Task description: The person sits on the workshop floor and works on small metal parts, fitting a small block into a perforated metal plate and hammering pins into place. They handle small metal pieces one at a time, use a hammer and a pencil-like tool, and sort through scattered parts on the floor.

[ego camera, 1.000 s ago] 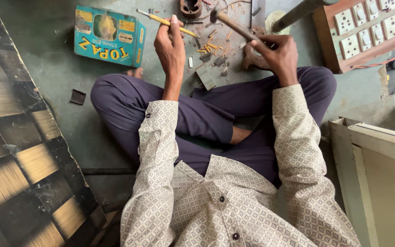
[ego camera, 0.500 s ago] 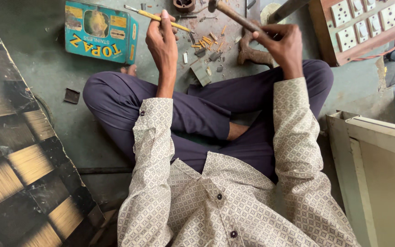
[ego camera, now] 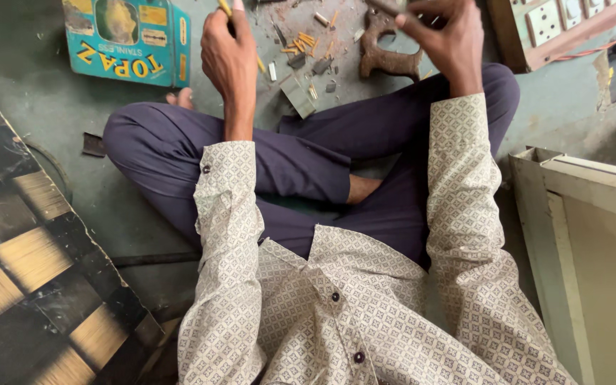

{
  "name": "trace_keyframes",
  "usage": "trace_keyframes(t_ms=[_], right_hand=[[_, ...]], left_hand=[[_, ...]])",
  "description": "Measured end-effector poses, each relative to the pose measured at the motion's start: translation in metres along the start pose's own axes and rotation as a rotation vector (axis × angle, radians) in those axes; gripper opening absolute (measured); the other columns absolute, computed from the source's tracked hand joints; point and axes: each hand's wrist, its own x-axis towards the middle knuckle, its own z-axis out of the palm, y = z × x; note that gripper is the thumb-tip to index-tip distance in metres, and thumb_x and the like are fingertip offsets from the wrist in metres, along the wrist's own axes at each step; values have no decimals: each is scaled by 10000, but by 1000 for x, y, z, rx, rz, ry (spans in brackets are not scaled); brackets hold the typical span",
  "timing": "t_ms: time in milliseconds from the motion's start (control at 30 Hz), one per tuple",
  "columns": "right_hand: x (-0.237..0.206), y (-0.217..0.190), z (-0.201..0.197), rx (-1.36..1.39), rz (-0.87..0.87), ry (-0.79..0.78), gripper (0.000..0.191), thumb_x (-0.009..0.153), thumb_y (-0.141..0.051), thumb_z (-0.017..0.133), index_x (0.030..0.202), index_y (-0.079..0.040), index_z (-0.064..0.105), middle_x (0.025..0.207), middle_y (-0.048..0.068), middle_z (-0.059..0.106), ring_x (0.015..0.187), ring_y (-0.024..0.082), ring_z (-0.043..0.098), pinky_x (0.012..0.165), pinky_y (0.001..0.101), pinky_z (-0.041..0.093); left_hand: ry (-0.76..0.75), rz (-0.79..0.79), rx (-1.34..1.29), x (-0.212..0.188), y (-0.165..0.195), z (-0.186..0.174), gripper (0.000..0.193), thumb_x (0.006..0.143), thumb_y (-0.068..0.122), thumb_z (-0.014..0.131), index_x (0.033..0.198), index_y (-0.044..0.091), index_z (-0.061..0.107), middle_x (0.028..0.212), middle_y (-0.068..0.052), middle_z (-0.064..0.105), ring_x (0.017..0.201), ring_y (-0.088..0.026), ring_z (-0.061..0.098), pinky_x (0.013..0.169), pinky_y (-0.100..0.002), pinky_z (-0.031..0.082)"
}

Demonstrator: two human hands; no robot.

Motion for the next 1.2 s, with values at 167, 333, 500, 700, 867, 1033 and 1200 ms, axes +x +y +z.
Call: trace_keyframes(t_ms=[167,333,500,700,867,1033,1200], right_hand=[[-6,32,8,-231,-102,295,384,950,-356,919,930,-29,719,868,82,753,720,229,729,625,364,555],[-11,51,8,-336,0,313,427,917,-451,897,946,-60,729,805,101,719,664,285,698,585,418,527],[-10,40,7,-308,21,330,417,909,-441,886,936,-56,730,796,98,723,657,293,696,580,422,522],[-4,4,1,-228,98,301,351,883,-411,912,942,-92,779,826,67,768,698,249,736,617,400,553],[2,-19,6,-194,172,204,291,848,-388,907,949,-124,838,842,48,799,720,223,750,648,373,551],[2,-28,17,-201,127,152,295,862,-372,890,982,-110,831,841,70,787,736,233,753,662,364,557],[1,-28,18,-181,156,115,303,881,-385,865,1010,-112,832,824,81,774,723,245,742,665,376,553]], left_hand=[[-206,36,262,-6,-4,5,330,936,408,717,845,95,662,876,-126,699,791,-406,674,646,-543,494],[-304,68,183,-6,21,-7,277,904,285,803,961,80,625,962,-96,683,822,-367,690,675,-505,502],[-403,526,-190,-2,47,11,184,969,50,739,1121,116,660,1129,-71,663,985,-347,697,808,-439,560],[-508,710,-94,7,47,45,344,863,1,713,1176,142,738,1132,-83,618,1022,-333,674,788,-448,548],[-583,601,-78,11,42,52,131,916,60,765,1029,94,707,1077,-96,627,953,-330,684,763,-460,527],[-534,269,-519,11,43,51,112,971,38,741,1062,61,681,980,-62,735,822,-205,722,721,-320,580],[-552,61,-1005,17,38,47,114,1046,39,674,1142,-23,685,1000,-88,755,866,-118,722,712,-279,609]])
